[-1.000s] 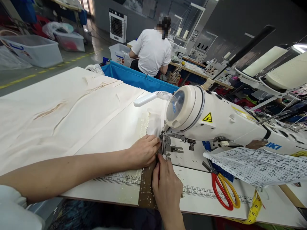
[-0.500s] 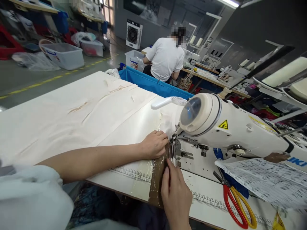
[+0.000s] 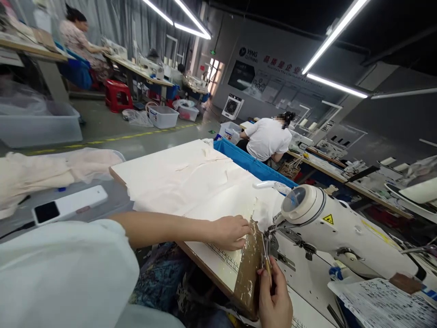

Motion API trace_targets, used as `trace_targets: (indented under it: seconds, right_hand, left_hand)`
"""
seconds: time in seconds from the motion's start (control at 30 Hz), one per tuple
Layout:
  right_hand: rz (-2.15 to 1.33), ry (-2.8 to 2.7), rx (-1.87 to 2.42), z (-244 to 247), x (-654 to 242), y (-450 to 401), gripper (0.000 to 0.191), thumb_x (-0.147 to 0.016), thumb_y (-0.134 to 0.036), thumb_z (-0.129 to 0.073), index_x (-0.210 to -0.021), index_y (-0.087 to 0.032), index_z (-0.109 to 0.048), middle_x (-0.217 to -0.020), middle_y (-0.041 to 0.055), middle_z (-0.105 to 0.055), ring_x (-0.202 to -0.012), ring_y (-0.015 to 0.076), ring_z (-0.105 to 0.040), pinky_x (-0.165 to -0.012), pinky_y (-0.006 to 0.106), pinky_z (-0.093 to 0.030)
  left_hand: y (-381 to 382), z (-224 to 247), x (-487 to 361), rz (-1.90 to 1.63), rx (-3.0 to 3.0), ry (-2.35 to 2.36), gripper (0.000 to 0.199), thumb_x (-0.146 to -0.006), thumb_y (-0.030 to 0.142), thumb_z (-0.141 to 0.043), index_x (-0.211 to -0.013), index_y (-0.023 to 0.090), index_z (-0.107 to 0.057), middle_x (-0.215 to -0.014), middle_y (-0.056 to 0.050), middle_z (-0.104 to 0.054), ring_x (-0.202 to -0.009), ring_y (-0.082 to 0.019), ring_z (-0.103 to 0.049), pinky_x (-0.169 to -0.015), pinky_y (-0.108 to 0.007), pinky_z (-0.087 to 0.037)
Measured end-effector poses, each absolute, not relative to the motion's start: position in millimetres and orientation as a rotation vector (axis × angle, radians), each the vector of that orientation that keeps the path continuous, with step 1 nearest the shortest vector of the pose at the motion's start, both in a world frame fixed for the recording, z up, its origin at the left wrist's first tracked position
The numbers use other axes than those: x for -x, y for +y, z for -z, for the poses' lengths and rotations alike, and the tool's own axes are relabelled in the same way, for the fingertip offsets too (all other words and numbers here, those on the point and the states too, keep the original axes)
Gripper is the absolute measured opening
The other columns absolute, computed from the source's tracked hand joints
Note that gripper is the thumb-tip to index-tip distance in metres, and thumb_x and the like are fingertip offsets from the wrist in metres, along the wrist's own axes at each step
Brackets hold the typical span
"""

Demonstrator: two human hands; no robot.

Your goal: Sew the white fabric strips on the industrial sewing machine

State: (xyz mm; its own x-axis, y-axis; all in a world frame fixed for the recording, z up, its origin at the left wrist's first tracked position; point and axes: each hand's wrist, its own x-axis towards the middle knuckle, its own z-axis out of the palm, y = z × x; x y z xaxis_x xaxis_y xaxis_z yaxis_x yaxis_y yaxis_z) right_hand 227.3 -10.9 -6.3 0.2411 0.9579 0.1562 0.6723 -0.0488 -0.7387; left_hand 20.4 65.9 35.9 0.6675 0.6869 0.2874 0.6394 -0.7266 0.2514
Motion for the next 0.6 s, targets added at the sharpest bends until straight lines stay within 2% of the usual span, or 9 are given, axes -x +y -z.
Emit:
trace_targets:
  seconds: [0.1,0.2,0.27,0.43,0.53,0.6]
  right_hand:
    - [-0.456,-1.506,1.84,-3,-217,-17,0.06,-0.091,-0.059,-0.038,-0.136,-0.023,-0.055,-0.088,0.0064,-0.076,-0.048,0.0199,-0.055,-0.054,0.032,-0.041]
    - [-0.44,-1.54,1.813,-6,-213,-19,0.058,-0.092,-0.057,-0.037,-0.132,-0.022,-0.057,-0.084,0.0061,-0.075,-0.042,0.0185,-0.046,-0.051,0.033,-0.038]
    - [-0.425,-1.561,1.786,-6,-213,-19,0.055,-0.093,-0.056,-0.037,-0.13,-0.022,-0.059,-0.081,0.0059,-0.074,-0.042,0.0187,-0.047,-0.051,0.032,-0.037]
    - [-0.311,-1.595,1.781,1,-214,-16,0.051,-0.093,-0.053,-0.037,-0.125,-0.023,-0.062,-0.082,0.0064,-0.072,-0.05,0.0221,-0.056,-0.055,0.033,-0.04]
    - [-0.273,-1.597,1.823,6,-215,-14,0.053,-0.093,-0.055,-0.035,-0.125,-0.025,-0.063,-0.066,0.0044,-0.067,-0.048,0.0246,-0.055,-0.053,0.034,-0.039]
    - [-0.269,-1.596,1.825,8,-216,-13,0.055,-0.093,-0.057,-0.034,-0.127,-0.026,-0.063,-0.065,0.0041,-0.067,-0.046,0.0245,-0.054,-0.052,0.034,-0.039]
  left_hand:
    - [31,-30,28,-0.755,-2.642,1.126,0.028,-0.092,0.019,-0.051,-0.118,0.013,-0.06,-0.119,-0.011,-0.065,-0.111,-0.019,-0.06,-0.099,-0.029,-0.049]
    - [10,-21,86,-0.883,-2.507,1.426,0.025,-0.092,0.019,-0.05,-0.114,0.018,-0.062,-0.114,-0.007,-0.067,-0.107,-0.016,-0.062,-0.094,-0.026,-0.051]
    - [3,-19,125,-0.931,-2.414,1.71,0.022,-0.092,0.02,-0.048,-0.106,0.018,-0.064,-0.104,-0.005,-0.07,-0.099,-0.015,-0.065,-0.088,-0.026,-0.053]
    - [1,-23,201,-1.08,-2.197,2.193,0.027,-0.095,0.023,-0.038,-0.103,0.014,-0.062,-0.1,-0.008,-0.066,-0.096,-0.022,-0.061,-0.084,-0.034,-0.05]
    - [3,-22,222,-1.089,-2.112,2.369,0.024,-0.094,0.026,-0.041,-0.086,0.014,-0.061,-0.086,-0.007,-0.062,-0.085,-0.02,-0.057,-0.072,-0.03,-0.047]
    - [6,-18,228,-1.052,-2.104,2.408,0.028,-0.093,0.025,-0.041,-0.073,0.015,-0.057,-0.075,-0.005,-0.059,-0.076,-0.018,-0.054,-0.066,-0.027,-0.043]
